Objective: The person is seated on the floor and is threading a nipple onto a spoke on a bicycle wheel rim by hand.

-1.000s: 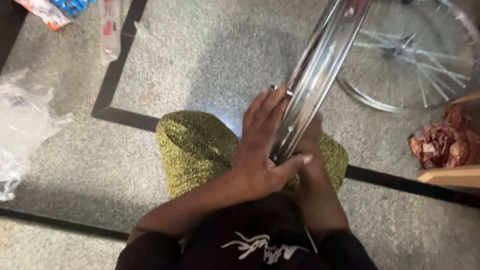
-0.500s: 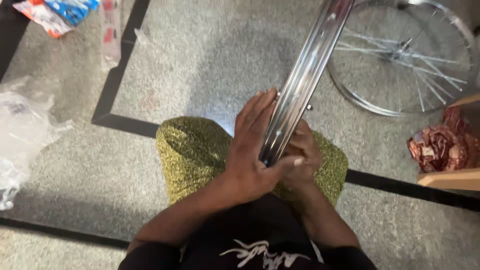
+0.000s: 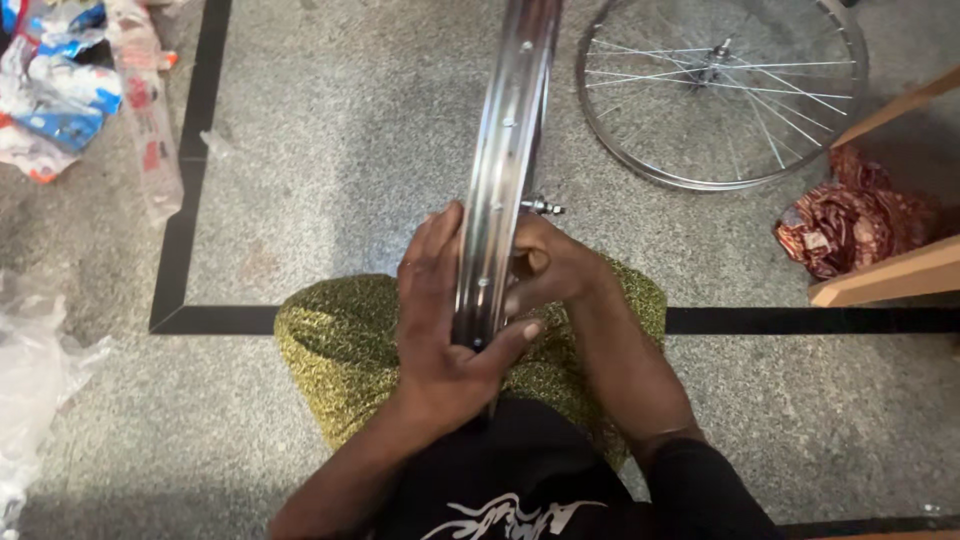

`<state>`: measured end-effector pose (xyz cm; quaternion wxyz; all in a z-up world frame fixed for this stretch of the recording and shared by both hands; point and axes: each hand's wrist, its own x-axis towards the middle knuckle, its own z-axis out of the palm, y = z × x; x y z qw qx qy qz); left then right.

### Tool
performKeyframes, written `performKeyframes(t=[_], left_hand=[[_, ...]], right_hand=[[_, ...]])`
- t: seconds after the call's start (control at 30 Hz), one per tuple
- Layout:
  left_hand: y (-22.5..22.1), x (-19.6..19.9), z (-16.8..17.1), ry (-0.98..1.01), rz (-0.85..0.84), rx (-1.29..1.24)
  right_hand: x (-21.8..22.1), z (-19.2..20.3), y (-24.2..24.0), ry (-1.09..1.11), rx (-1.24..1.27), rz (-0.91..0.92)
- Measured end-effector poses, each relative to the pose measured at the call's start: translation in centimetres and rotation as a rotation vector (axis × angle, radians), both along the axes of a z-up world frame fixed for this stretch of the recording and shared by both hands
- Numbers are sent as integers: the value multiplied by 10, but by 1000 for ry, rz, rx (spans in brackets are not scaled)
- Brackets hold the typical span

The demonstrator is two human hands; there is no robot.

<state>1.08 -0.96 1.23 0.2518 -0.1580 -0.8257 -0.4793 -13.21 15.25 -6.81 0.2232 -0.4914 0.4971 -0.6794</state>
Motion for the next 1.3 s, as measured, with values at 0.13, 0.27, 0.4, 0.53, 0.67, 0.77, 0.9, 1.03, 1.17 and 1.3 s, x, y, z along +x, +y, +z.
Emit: performKeyframes(t=[0.13, 0.27, 0.4, 0.53, 0.67, 0.77, 0.9, 1.03, 1.17, 1.3], left_hand=[[-2, 0, -5, 36, -32, 63], [-1, 0, -3, 50, -46, 45], [2, 3, 1, 2, -41, 48], [-6, -10, 2, 34, -16, -22], [-3, -10, 2, -96, -69, 10], [4, -9, 4, -198, -79, 7], [6, -9, 2, -114, -11, -36], [2, -7, 0, -80, 30, -79], [-2, -7, 2, -104, 20, -66], [3, -10, 2, -96, -9, -48]], right_hand=[[12, 18, 7, -201, 41, -9], [53, 33, -17, 641, 54, -972], [72, 47, -34, 830, 43, -1250], [61, 50, -2, 335, -45, -585], [20, 37, 32, 85, 72, -132], [6, 29, 41, 73, 181, -217], [33, -6, 6, 311, 142, -768], [39, -23, -15, 256, 77, -813], [3, -5, 17, 54, 115, -171], [-13, 2, 25, -107, 0, 58]])
